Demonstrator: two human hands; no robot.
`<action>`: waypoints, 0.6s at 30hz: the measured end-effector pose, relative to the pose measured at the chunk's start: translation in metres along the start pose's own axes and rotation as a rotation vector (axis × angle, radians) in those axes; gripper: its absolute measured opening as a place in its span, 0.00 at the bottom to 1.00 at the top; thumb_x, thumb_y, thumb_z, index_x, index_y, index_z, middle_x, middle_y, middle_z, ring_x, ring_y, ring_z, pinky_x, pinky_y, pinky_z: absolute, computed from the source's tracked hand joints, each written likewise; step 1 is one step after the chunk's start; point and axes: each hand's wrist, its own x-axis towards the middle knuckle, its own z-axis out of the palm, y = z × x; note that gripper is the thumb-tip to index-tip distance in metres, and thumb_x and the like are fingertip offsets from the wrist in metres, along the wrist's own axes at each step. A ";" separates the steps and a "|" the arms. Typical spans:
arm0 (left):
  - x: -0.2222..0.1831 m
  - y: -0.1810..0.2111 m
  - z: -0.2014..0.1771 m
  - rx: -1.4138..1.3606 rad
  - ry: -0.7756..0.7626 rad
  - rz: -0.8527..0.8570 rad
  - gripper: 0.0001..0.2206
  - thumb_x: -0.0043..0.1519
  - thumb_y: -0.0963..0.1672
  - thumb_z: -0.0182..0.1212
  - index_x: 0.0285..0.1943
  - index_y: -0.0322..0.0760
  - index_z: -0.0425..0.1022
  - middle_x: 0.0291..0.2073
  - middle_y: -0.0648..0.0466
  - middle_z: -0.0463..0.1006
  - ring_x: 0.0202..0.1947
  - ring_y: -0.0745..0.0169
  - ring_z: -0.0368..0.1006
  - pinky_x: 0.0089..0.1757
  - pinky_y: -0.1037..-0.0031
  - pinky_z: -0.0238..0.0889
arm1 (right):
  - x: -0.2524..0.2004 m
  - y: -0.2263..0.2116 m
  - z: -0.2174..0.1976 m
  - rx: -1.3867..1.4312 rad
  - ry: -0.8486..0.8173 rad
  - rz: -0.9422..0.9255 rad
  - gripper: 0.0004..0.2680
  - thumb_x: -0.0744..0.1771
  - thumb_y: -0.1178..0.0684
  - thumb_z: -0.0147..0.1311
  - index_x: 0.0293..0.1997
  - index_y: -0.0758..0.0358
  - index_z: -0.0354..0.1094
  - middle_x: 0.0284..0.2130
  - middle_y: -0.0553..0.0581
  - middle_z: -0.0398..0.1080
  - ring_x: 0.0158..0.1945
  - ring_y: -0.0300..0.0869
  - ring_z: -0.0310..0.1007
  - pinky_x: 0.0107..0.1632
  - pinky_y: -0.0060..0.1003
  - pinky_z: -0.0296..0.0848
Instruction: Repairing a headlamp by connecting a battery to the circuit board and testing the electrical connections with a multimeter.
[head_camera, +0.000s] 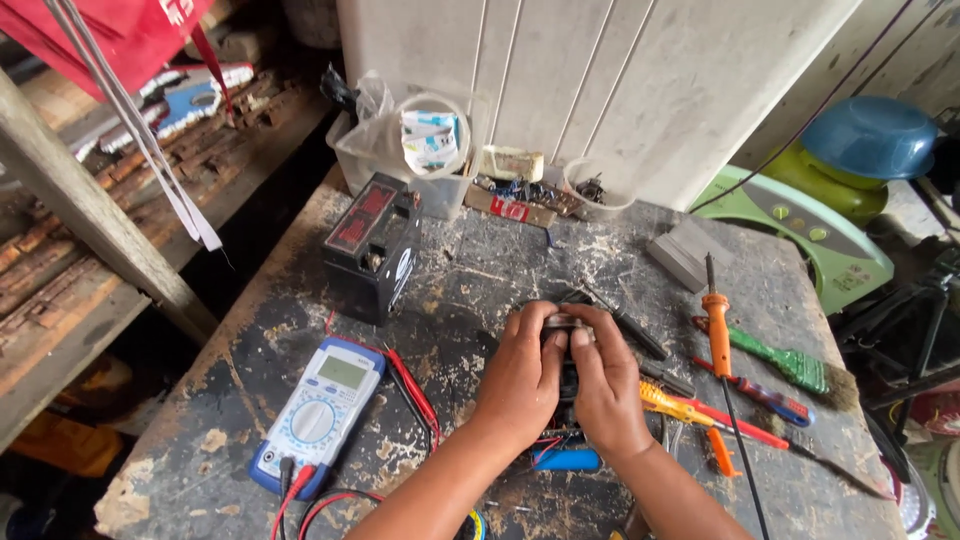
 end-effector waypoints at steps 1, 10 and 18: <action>0.000 0.004 -0.002 0.000 0.002 0.006 0.14 0.71 0.47 0.42 0.63 0.44 0.61 0.57 0.42 0.68 0.43 0.37 0.72 0.35 0.51 0.66 | 0.000 0.000 -0.004 -0.001 0.001 -0.006 0.13 0.72 0.48 0.40 0.58 0.63 0.67 0.49 0.58 0.73 0.53 0.45 0.73 0.54 0.41 0.72; -0.009 0.029 -0.019 -0.013 -0.137 -0.076 0.24 0.64 0.48 0.58 0.70 0.52 0.58 0.62 0.53 0.76 0.56 0.47 0.76 0.45 0.58 0.69 | -0.011 -0.009 -0.044 0.278 -0.243 0.050 0.19 0.69 0.55 0.49 0.70 0.57 0.51 0.68 0.60 0.61 0.68 0.52 0.67 0.62 0.45 0.72; -0.016 0.040 -0.018 -0.069 -0.232 -0.179 0.30 0.61 0.44 0.63 0.74 0.56 0.60 0.69 0.48 0.70 0.65 0.45 0.69 0.58 0.57 0.65 | -0.031 -0.031 -0.069 -0.104 -0.258 0.117 0.23 0.66 0.54 0.55 0.70 0.58 0.54 0.64 0.55 0.66 0.61 0.44 0.70 0.62 0.41 0.72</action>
